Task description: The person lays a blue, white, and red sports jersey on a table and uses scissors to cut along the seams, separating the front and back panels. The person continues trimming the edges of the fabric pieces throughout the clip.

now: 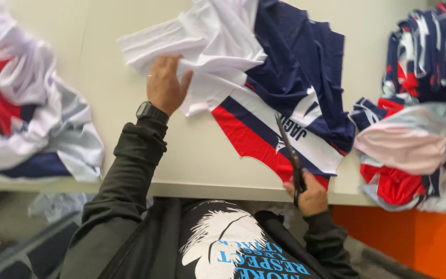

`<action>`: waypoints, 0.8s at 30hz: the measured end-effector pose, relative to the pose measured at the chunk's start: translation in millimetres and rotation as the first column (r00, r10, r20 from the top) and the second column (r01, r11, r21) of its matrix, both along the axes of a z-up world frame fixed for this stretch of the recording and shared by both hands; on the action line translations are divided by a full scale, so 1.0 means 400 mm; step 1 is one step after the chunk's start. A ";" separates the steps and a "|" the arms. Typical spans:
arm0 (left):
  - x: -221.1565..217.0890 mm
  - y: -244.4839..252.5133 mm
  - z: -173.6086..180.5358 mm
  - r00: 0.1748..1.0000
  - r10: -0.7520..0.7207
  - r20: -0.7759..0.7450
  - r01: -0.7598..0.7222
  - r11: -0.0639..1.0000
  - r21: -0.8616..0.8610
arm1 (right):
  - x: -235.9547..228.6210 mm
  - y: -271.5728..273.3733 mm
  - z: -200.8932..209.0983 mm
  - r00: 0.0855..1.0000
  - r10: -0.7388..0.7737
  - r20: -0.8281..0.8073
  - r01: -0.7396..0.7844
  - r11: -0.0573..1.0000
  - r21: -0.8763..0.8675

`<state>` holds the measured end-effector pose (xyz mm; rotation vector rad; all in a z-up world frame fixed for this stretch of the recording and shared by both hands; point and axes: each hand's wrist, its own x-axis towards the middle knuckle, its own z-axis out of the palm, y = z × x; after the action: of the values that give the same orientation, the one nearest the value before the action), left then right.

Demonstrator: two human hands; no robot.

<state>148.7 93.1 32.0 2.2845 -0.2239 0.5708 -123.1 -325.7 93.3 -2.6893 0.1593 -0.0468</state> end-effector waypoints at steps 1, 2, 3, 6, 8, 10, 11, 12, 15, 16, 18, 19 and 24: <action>0.003 -0.022 0.016 0.995 -0.103 0.017 0.101 0.993 0.065 | 0.005 -0.003 -0.023 0.991 -0.036 0.130 0.056 0.988 -0.147; -0.001 -0.044 0.029 0.979 -0.203 0.025 0.198 0.972 0.129 | 0.006 -0.016 -0.044 0.966 -0.052 0.252 0.126 0.949 -0.288; -0.016 -0.060 0.037 0.971 -0.238 -0.018 0.237 0.957 0.164 | -0.004 -0.033 -0.062 0.957 -0.111 0.267 0.183 0.948 -0.262; -0.076 -0.069 0.022 0.910 -0.413 0.041 0.397 0.895 0.205 | -0.017 -0.090 -0.123 0.921 -0.235 0.311 0.309 0.926 -0.216; -0.097 -0.062 -0.015 0.891 -0.447 0.074 0.406 0.861 0.307 | -0.020 -0.109 -0.167 0.899 -0.271 0.345 0.362 0.902 -0.235; -0.106 -0.057 -0.044 0.876 -0.475 0.084 0.430 0.847 0.314 | -0.017 -0.120 -0.196 0.882 -0.276 0.383 0.379 0.897 -0.227; -0.109 -0.053 -0.043 0.868 -0.489 0.080 0.453 0.849 0.272 | -0.017 -0.121 -0.201 0.873 -0.275 0.404 0.385 0.896 -0.223; -0.115 -0.054 -0.031 0.862 -0.502 0.071 0.477 0.850 0.226 | -0.030 -0.129 -0.190 0.904 -0.325 0.277 0.366 0.924 -0.113; -0.169 0.015 0.105 0.730 -0.600 -0.326 0.623 0.781 -0.041 | -0.084 -0.151 -0.093 0.913 -0.327 -0.243 0.398 0.845 0.358; -0.197 0.071 0.164 0.518 -0.659 -0.545 0.674 0.707 -0.214 | -0.139 -0.152 -0.042 0.838 -0.305 -0.453 0.523 0.686 0.506; -0.238 0.174 0.259 0.179 -0.694 -0.698 0.723 0.574 -0.385 | -0.194 -0.222 0.096 0.939 0.042 -0.341 0.171 0.805 0.568; -0.243 0.229 0.291 -0.023 -0.746 -0.666 0.716 0.452 -0.532 | -0.204 -0.254 0.150 0.948 0.065 -0.311 0.153 0.765 0.626; -0.068 0.180 0.159 -0.048 -0.366 -0.929 0.938 0.303 -0.168 | 0.097 -0.393 0.199 0.888 -0.083 -0.452 0.352 0.756 0.552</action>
<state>121.6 165.2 95.6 2.1232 -1.1242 -1.5336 -84.4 -482.9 172.9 -1.9605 0.5283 0.4249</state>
